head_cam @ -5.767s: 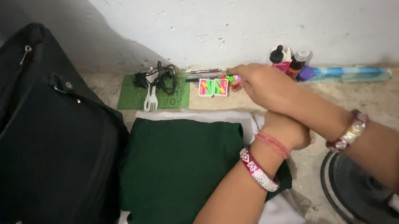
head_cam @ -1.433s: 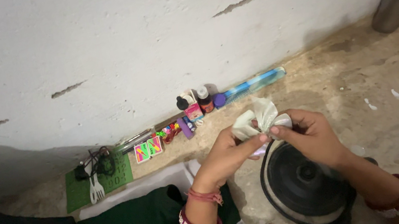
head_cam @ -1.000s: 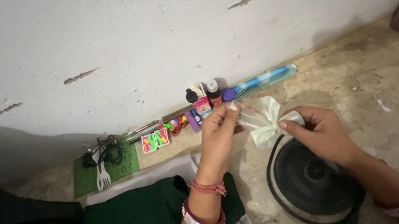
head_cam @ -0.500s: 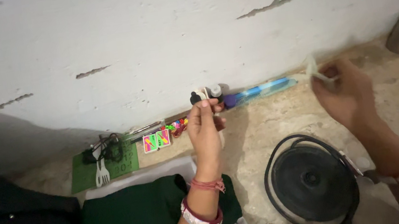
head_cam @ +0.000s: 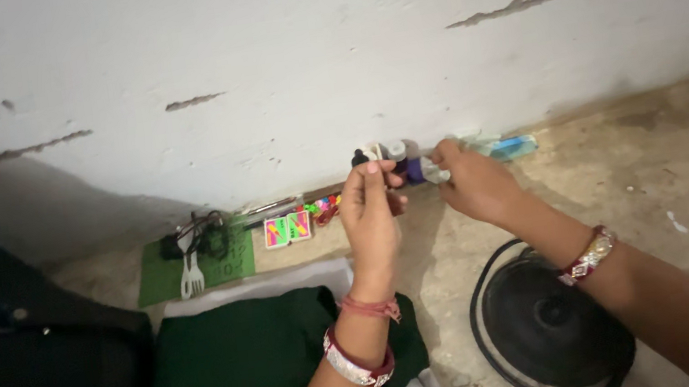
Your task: The person arranges various personal items on a low surface, including a green cloth, small bottles, a comb, a hair tie, a small bag, a portable electric burner, a metal cup, a box, and a red teddy bear. The person places each item in a line and adjusts their positions.
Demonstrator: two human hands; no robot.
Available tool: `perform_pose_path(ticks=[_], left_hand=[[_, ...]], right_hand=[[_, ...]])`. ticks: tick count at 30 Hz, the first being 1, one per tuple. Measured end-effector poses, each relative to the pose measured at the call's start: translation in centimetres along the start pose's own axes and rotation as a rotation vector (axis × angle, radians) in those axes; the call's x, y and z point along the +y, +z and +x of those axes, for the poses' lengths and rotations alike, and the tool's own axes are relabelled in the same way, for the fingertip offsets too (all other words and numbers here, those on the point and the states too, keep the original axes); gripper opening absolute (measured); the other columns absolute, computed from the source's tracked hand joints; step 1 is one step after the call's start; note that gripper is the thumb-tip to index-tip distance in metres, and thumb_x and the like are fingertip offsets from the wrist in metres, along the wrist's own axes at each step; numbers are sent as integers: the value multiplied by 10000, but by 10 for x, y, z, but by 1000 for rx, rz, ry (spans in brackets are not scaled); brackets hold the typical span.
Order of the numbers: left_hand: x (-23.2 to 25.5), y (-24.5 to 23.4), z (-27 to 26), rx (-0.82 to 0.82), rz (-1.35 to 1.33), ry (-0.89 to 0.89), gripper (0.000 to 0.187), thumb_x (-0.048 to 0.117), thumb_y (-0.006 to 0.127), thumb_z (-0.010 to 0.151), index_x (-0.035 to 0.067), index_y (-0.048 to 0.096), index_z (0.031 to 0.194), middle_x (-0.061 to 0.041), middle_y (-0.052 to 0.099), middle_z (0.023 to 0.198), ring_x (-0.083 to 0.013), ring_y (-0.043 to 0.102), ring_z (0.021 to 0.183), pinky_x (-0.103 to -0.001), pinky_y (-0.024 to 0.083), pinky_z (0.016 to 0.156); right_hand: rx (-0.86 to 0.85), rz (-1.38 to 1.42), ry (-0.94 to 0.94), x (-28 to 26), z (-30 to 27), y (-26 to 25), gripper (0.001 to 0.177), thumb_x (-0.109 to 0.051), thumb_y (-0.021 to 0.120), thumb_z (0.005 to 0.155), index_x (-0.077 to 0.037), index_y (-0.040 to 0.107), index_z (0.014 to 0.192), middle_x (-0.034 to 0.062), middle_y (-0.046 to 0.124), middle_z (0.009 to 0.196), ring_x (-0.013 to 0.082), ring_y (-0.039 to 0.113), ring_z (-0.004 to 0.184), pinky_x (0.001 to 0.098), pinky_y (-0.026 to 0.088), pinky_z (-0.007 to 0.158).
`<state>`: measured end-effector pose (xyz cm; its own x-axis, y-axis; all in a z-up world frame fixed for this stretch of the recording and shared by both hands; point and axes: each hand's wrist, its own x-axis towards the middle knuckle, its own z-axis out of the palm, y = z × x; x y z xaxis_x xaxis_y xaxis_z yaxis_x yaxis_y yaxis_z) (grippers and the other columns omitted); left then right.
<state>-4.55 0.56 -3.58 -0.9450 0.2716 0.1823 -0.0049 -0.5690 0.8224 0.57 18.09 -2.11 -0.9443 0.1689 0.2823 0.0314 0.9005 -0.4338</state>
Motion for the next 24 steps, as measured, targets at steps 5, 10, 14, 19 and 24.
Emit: perform_pose_path(ticks=[5, 10, 14, 19, 24], left_hand=[[4, 3, -3, -13, 35, -2, 282, 304, 544, 1087, 76, 694, 1020, 27, 636, 814, -37, 541, 597, -195, 434, 554], [5, 3, -2, -64, 95, -43, 274, 302, 543, 1079, 85, 693, 1009, 40, 631, 800, -31, 537, 596, -193, 413, 545], [5, 8, -5, -111, 159, -85, 277, 319, 554, 1070, 92, 699, 1004, 48, 626, 794, -27, 532, 604, -192, 429, 554], [4, 13, -14, -181, 195, -95, 260, 311, 578, 1063, 89, 707, 1017, 42, 626, 801, -34, 531, 630, -198, 435, 574], [5, 19, -21, -260, 315, -131, 216, 272, 605, 1037, 77, 695, 1018, 29, 632, 815, -51, 566, 673, -212, 449, 594]], right_hand=[[9, 178, 63, 14, -7, -12, 454, -128, 771, 817, -30, 536, 1192, 161, 702, 1133, 300, 753, 885, 403, 596, 743], [86, 236, 88, 38, -36, -52, 493, -179, 764, 855, -13, 528, 1254, 149, 700, 1103, 237, 737, 899, 382, 610, 720], [45, 323, 185, 64, -68, -73, 382, -190, 762, 918, 12, 618, 1208, 163, 701, 1115, 236, 703, 991, 372, 590, 812], [-20, 354, 334, 82, -126, -77, 375, -229, 751, 875, -22, 700, 1183, 120, 772, 1067, 214, 744, 937, 352, 602, 798], [-101, 376, 461, 86, -160, -77, 330, -239, 758, 867, -50, 752, 1138, 119, 809, 993, 208, 760, 874, 340, 599, 780]])
